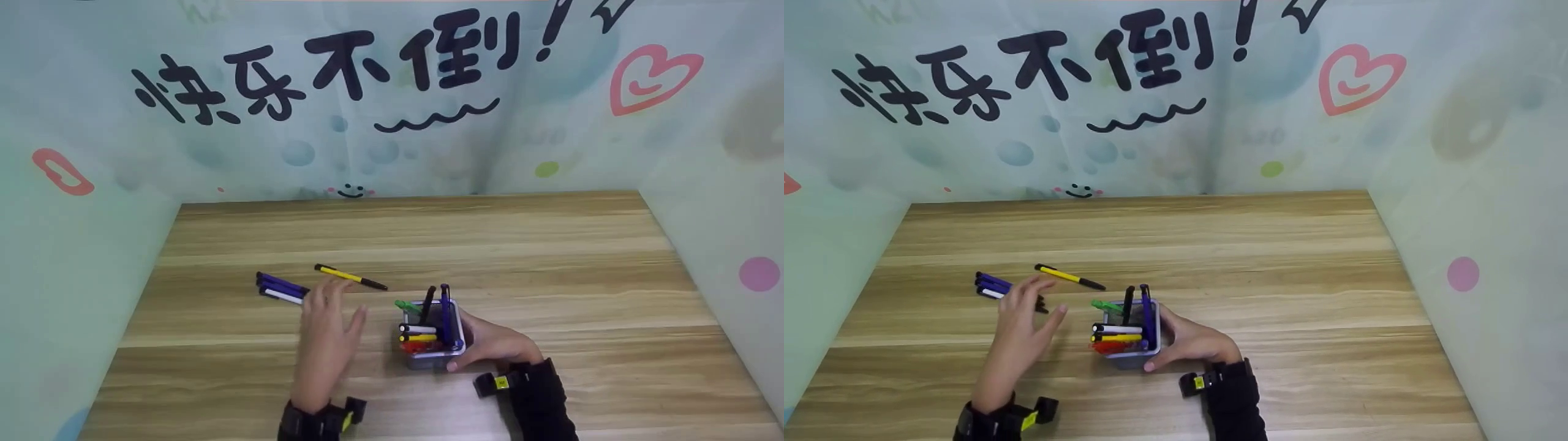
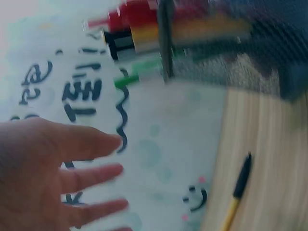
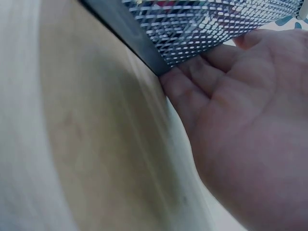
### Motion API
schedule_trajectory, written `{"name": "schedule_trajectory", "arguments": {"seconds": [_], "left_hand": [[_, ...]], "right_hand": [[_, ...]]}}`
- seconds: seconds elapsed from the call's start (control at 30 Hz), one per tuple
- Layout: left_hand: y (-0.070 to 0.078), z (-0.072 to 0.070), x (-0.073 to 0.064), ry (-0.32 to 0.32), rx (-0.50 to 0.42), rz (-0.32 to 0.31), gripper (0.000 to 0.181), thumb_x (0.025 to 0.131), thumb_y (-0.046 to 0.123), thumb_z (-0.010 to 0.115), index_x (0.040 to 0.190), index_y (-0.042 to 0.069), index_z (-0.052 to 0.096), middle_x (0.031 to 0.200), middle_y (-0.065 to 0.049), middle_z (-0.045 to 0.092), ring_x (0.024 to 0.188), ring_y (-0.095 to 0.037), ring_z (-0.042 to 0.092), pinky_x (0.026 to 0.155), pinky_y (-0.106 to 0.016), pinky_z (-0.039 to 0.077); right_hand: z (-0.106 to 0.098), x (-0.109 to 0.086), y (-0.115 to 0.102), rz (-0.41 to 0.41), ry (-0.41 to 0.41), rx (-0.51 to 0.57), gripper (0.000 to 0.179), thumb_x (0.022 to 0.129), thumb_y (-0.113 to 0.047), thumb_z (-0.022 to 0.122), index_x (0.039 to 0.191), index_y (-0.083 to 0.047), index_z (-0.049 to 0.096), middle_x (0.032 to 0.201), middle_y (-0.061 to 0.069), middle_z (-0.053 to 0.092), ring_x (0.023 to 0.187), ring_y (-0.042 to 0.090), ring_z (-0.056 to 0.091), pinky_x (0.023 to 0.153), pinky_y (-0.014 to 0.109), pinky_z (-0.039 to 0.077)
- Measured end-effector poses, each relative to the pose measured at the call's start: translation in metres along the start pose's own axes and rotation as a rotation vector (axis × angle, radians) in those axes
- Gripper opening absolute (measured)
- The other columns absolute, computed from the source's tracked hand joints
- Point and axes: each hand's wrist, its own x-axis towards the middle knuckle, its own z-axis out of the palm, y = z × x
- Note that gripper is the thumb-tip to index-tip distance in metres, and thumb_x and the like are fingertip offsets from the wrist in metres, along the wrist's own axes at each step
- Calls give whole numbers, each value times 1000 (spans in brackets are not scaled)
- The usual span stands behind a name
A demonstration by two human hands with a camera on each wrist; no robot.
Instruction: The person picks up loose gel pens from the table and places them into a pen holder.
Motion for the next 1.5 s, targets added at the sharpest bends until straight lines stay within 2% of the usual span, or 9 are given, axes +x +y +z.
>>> {"name": "schedule_trajectory", "arguments": {"seconds": [0.07, 0.2, 0.3, 0.47, 0.77, 1.13, 1.23, 1.37, 1.5], "left_hand": [[-14, 1, 4, -53, 28, -88, 55, 88, 29, 61, 134, 7, 42, 145, -23, 27, 133, -43, 24, 106, -61, 27], [-39, 5, 10, -152, 53, -229, 69, 90, 34, 57, 144, 4, 26, 151, -26, 8, 137, -48, 9, 108, -66, 16], [-53, 9, 12, -181, 92, -286, 77, 90, 38, 55, 148, 4, 16, 153, -26, -3, 137, -51, 0, 108, -68, 7], [-67, 17, 12, -208, 132, -350, 85, 91, 44, 51, 149, 5, 3, 151, -28, -11, 134, -56, -10, 103, -73, -2], [-72, 22, 12, -197, 148, -369, 86, 90, 44, 52, 149, 3, 4, 151, -30, -8, 134, -56, -9, 103, -74, -3], [-71, 20, 12, -166, 152, -358, 73, 90, 37, 55, 149, 12, 19, 151, -30, -2, 135, -56, -2, 104, -73, 2], [-72, 20, 12, -161, 147, -361, 72, 90, 37, 55, 148, 12, 20, 151, -30, -1, 135, -55, -1, 104, -73, 2], [-72, 19, 12, -154, 134, -367, 71, 90, 38, 55, 147, 9, 23, 151, -30, 0, 135, -55, 0, 105, -72, 3], [-73, 19, 13, -137, 116, -378, 68, 90, 38, 55, 143, 6, 27, 150, -30, 1, 136, -52, 3, 106, -70, 4]], "right_hand": [[0, 0, 0, -1, -6, 8, 112, 69, -5, 79, 150, -17, 3, 147, 13, 34, 134, 27, 33, 115, 42, 16], [-1, 2, 0, -20, -27, 8, 109, 69, -5, 79, 150, -20, 7, 146, 10, 35, 133, 24, 35, 113, 29, 22], [-1, 3, 0, -25, -33, 3, 108, 69, -5, 79, 149, -21, 9, 146, 9, 36, 133, 22, 36, 109, 21, 25], [0, 2, 0, -4, -25, 26, 110, 69, -4, 78, 150, -17, 5, 148, 13, 32, 134, 26, 34, 113, 29, 23], [0, 0, 0, -2, 4, -25, 110, 68, -8, 80, 150, -17, 6, 146, 11, 36, 134, 26, 34, 115, 39, 18], [0, 0, 0, -8, -3, -5, 114, 68, -4, 79, 150, -13, 1, 150, 15, 28, 138, 32, 24, 115, 52, 7], [0, 1, 0, -12, -12, 2, 111, 68, -4, 79, 150, -14, 5, 148, 15, 32, 136, 30, 29, 116, 46, 13], [-1, 2, 1, -35, -39, 28, 109, 69, -3, 78, 149, -18, 6, 146, 12, 35, 132, 24, 37, 112, 25, 25], [-1, 4, 2, -71, -54, 20, 109, 70, -2, 77, 150, -20, 6, 148, 9, 34, 134, 20, 36, 107, 15, 27]]}}
